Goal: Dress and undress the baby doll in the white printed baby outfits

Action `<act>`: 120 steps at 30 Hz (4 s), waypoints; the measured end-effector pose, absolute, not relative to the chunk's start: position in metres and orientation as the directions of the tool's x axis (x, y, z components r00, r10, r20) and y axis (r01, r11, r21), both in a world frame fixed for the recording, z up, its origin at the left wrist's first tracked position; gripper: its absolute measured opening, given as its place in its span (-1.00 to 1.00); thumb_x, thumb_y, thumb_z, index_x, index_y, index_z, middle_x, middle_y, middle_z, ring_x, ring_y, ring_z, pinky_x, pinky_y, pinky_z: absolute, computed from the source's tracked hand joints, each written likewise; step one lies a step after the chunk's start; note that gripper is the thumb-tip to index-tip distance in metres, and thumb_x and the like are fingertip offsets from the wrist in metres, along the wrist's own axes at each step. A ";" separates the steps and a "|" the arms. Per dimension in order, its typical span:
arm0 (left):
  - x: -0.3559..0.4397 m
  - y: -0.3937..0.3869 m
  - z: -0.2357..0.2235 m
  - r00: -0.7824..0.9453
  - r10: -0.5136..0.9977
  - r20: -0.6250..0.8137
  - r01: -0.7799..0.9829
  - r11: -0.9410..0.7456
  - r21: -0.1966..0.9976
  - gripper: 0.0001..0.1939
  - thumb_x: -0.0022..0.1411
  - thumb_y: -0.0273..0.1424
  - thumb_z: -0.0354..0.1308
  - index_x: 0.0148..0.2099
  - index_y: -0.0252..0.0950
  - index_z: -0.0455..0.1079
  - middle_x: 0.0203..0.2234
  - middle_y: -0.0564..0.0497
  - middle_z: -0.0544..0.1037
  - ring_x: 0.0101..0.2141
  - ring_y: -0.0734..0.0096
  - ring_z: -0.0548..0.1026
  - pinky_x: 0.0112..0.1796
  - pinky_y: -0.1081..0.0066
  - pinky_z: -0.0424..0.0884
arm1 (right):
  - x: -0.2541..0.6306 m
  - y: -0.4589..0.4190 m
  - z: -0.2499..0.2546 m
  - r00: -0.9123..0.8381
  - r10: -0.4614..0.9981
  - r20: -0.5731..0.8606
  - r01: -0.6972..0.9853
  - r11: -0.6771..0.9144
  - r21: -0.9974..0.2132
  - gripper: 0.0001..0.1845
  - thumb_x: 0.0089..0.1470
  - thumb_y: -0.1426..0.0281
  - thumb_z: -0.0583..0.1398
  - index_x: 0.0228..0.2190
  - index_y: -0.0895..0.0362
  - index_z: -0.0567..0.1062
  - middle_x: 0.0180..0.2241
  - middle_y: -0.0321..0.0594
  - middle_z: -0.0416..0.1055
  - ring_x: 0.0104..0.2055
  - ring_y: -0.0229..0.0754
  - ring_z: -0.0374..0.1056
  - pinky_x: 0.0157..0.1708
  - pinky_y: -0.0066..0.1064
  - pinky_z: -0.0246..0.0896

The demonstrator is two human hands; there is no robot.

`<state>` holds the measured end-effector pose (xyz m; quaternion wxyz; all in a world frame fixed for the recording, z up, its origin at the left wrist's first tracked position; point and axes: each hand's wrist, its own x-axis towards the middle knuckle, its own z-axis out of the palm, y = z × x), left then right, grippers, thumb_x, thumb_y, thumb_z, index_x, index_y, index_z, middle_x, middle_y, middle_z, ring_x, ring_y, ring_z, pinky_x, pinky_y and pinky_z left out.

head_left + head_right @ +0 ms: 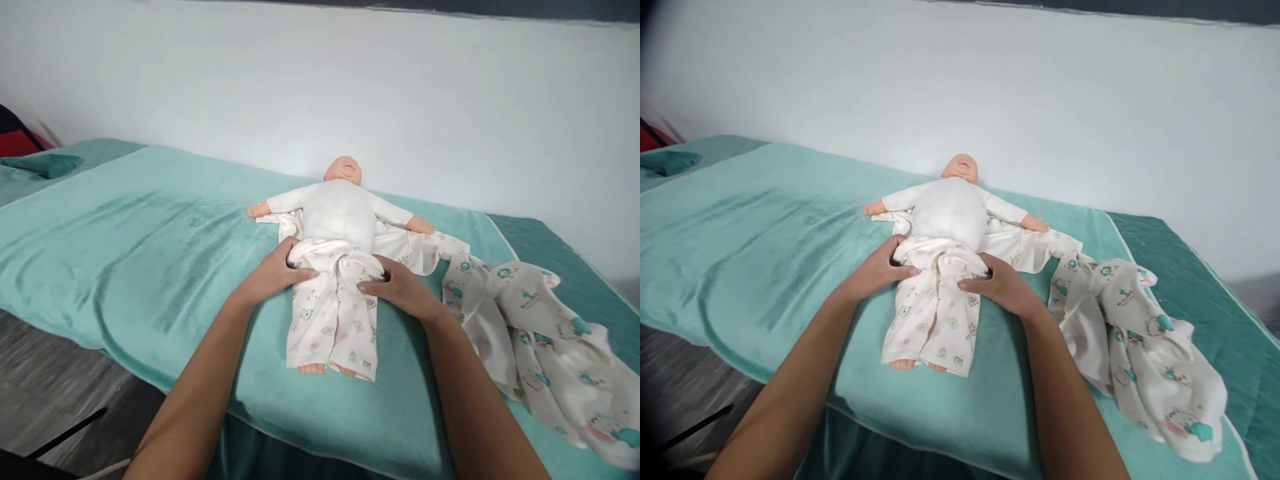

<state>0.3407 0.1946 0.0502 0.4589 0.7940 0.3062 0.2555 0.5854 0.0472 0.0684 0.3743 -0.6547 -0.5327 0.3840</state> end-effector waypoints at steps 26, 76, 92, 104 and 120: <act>0.305 0.130 0.029 0.616 0.740 0.269 0.098 -0.411 0.906 -0.70 0.12 -0.32 0.29 -0.11 -0.23 0.35 -0.15 -0.01 0.42 -0.13 0.26 0.41 -0.06 0.29 0.37 | 0.531 -0.016 0.050 0.213 0.977 0.014 0.312 -0.054 -0.948 -0.49 -0.06 0.06 0.39 -0.17 0.08 0.43 -0.25 -0.27 0.39 -0.21 -0.12 0.30 -0.21 -0.33 0.26; 0.295 0.055 0.067 0.630 0.768 -0.121 0.613 -0.395 0.684 -0.51 0.10 -0.40 0.30 0.08 -0.28 0.30 -0.07 -0.19 0.63 -0.04 0.05 0.59 -0.15 0.29 0.43 | 0.477 -0.050 0.109 0.179 0.897 -0.404 0.301 -0.441 -0.845 -0.70 -0.15 0.20 0.40 -0.34 0.10 0.65 -0.28 -0.18 0.64 -0.18 0.01 0.49 -0.19 -0.24 0.34; 0.249 0.083 0.163 0.956 0.232 -0.182 0.205 -0.078 0.976 -0.51 -0.05 -0.39 0.39 -0.01 -0.29 0.52 -0.18 -0.07 0.65 -0.14 0.13 0.58 -0.14 0.27 0.49 | 0.480 -0.067 0.195 -0.261 0.938 -0.227 0.385 -0.114 -0.916 -0.44 0.08 0.05 0.31 0.03 0.10 0.56 -0.03 -0.19 0.59 0.03 0.01 0.48 -0.01 -0.22 0.34; 0.249 0.036 0.333 0.866 0.243 -0.436 0.352 -0.917 0.188 -0.60 0.00 -0.09 0.40 -0.16 -0.20 0.58 -0.37 -0.02 0.61 -0.35 0.23 0.49 -0.24 0.34 0.30 | 0.427 -0.068 0.331 -0.284 0.916 -0.284 0.957 0.288 -0.029 -0.74 -0.28 0.38 0.49 -0.51 0.03 0.54 -0.54 -0.29 0.46 -0.25 -0.01 0.44 -0.22 -0.21 0.24; 0.238 0.034 0.356 0.940 0.204 -0.275 0.307 -0.857 0.414 -0.76 -0.18 -0.24 0.45 -0.48 -0.20 0.49 -0.59 0.08 0.50 -0.47 0.32 0.43 -0.40 0.40 0.25 | 0.397 -0.076 0.375 -0.356 0.932 -0.064 0.934 0.357 0.003 -0.69 -0.12 0.30 0.40 -0.65 0.07 0.38 -0.68 -0.33 0.27 -0.41 -0.13 0.36 -0.37 -0.32 0.05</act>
